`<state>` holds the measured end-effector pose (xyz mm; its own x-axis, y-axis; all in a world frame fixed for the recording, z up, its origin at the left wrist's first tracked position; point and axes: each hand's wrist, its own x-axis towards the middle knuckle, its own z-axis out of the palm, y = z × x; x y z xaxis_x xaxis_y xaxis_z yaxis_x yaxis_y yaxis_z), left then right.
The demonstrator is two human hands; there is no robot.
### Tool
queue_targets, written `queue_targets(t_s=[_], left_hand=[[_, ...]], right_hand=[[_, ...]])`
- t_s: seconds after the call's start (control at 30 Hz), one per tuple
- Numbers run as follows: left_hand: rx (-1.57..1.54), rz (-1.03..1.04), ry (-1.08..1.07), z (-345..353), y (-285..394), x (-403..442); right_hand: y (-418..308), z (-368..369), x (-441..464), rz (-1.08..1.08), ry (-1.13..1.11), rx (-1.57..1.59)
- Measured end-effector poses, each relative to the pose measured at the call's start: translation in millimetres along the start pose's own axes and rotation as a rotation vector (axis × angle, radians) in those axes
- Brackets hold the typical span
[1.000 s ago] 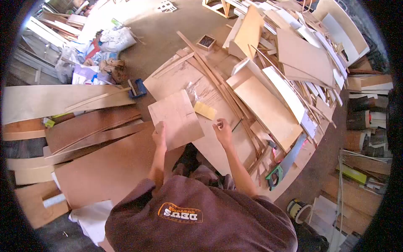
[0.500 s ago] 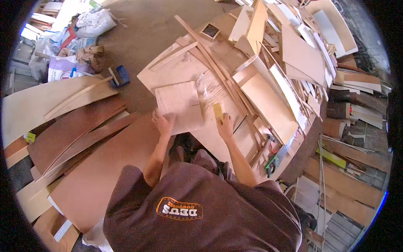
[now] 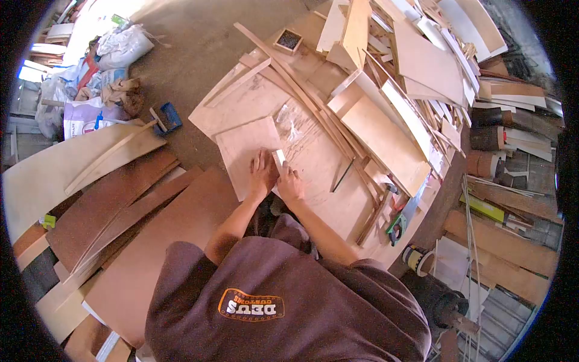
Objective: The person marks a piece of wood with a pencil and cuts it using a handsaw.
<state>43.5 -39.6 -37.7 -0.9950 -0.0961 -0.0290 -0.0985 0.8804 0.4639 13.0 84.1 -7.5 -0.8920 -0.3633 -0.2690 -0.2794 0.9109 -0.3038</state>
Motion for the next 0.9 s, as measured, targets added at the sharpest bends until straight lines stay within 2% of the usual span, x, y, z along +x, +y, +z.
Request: queue_targets(t_s=[0.03, 0.1, 0.23, 0.3, 0.33, 0.4, 0.5, 0.6, 0.73, 0.8, 0.9], left_hand=[[0.001, 0.001, -0.011, -1.5, 0.5, 0.4], [0.109, 0.024, -0.060, -3.1, -1.9, -1.6], [0.120, 0.093, 0.015, -11.3, -1.0, -0.6], [-0.074, -0.010, 0.008, -23.5, 8.4, 1.9], [-0.075, -0.009, 0.005, -14.4, 2.3, 2.3], [0.242, 0.040, -0.109, -2.5, -10.1, 4.5], [0.104, -0.074, -0.113, 4.2, -13.0, 6.2], [0.217, 0.007, -0.136, 1.4, -15.3, 8.5], [0.208, 0.014, -0.197, -18.7, -6.5, 11.3], [0.164, 0.016, -0.106, -16.2, -6.4, 11.9], [0.104, -0.032, -0.135, -14.7, -5.3, 11.5]], right_hand=[[0.1, 2.3, -0.8, 0.008, -0.007, 0.005], [-2.4, 4.2, -5.7, -0.013, 0.181, 0.050], [-1.8, -5.0, 0.0, 0.094, 0.061, 0.151], [3.0, -11.6, -3.1, 0.079, 0.129, 0.246], [4.4, -15.6, -3.7, 0.082, 0.129, 0.246], [6.0, -18.5, -4.2, 0.125, 0.124, 0.327], [8.0, -14.2, -1.3, 0.109, 0.127, 0.185], [5.0, -11.3, 1.4, 0.159, 0.055, 0.171], [2.5, -15.1, 3.7, 0.182, 0.017, 0.167], [4.1, -18.2, 1.1, 0.119, 0.015, 0.166], [5.2, -16.3, 3.1, 0.149, -0.006, 0.163]])
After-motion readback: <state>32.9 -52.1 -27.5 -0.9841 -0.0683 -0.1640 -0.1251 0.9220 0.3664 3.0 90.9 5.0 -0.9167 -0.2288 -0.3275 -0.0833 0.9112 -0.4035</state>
